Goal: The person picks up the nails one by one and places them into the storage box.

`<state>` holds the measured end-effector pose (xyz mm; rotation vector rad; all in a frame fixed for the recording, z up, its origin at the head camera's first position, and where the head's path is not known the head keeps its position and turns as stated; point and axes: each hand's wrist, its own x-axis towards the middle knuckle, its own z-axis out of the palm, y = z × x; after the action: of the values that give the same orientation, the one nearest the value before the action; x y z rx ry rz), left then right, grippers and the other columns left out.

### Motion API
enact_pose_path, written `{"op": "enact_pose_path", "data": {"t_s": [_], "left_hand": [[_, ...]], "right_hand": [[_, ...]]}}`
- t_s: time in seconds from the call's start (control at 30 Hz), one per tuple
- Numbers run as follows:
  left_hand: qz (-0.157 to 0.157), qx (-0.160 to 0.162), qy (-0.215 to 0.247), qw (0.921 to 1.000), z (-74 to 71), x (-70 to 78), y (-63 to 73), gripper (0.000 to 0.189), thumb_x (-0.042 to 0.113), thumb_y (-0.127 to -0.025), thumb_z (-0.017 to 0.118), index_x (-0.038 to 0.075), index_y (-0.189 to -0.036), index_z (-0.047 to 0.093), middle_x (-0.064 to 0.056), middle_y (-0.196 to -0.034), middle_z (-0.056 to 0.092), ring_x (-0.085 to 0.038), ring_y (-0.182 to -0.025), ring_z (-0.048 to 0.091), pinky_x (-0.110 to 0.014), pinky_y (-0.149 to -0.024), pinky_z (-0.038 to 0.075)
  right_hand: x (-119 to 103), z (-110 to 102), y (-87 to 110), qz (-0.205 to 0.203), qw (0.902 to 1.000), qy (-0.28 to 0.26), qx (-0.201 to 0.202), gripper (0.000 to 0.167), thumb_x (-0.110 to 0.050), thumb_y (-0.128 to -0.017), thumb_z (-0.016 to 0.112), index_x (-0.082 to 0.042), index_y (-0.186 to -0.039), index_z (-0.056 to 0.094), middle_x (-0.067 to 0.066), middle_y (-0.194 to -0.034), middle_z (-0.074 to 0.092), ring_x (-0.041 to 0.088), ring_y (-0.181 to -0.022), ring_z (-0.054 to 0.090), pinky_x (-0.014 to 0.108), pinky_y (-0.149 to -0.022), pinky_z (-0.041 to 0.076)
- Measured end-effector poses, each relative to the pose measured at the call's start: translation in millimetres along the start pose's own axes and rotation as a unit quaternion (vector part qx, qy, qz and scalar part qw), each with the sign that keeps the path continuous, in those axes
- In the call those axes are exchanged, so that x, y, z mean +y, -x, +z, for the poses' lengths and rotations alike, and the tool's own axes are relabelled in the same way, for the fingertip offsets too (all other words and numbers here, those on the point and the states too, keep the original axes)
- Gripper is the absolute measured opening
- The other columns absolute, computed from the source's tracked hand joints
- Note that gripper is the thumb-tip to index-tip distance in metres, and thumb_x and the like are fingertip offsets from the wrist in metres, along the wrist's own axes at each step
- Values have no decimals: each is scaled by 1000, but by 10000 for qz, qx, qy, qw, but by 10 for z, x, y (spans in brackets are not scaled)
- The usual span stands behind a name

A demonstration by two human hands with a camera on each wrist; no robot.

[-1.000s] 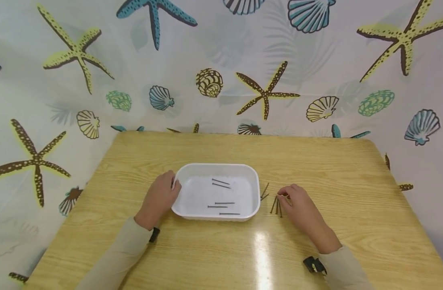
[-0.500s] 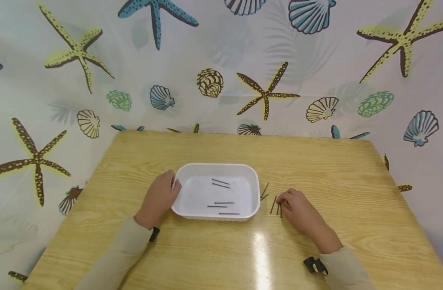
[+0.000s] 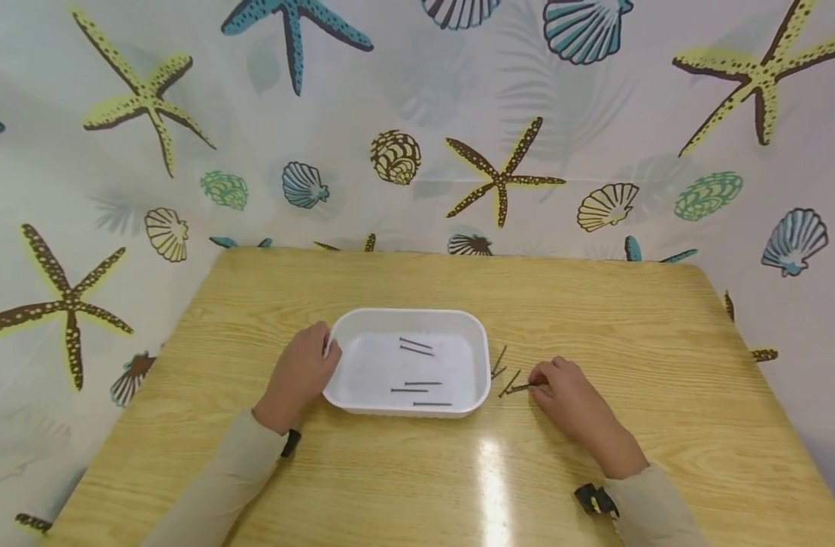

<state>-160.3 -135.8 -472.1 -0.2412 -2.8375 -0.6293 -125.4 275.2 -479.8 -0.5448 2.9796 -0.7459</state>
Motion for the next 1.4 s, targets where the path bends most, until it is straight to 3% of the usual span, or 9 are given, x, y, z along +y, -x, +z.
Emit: {"op": "enact_pose_path", "data": {"t_s": [0.7,1.4], "left_hand": [[3,-21,-11,10000,20,-29,-6,21,21,-90,48,10,-73,42,-4,-62,41,-19,-56,40,-31,-50,33],[-19,-44,54,10000,29,-38,2,21,22,-90,48,11,-73,42,-4,-61,40,-19,-54,39,-30,-49,32]], "right_hand": [[-11,-6,7,-56,9978,-506,-428,4,-6,-85,65,-5,-85,61,-1,-79,54,11,-71,47,28,-61,42],[-60,-31,21,54,9988,-455,178,6,-9,-89,60,-4,-87,59,1,-82,55,13,-73,49,31,-63,43]]}}
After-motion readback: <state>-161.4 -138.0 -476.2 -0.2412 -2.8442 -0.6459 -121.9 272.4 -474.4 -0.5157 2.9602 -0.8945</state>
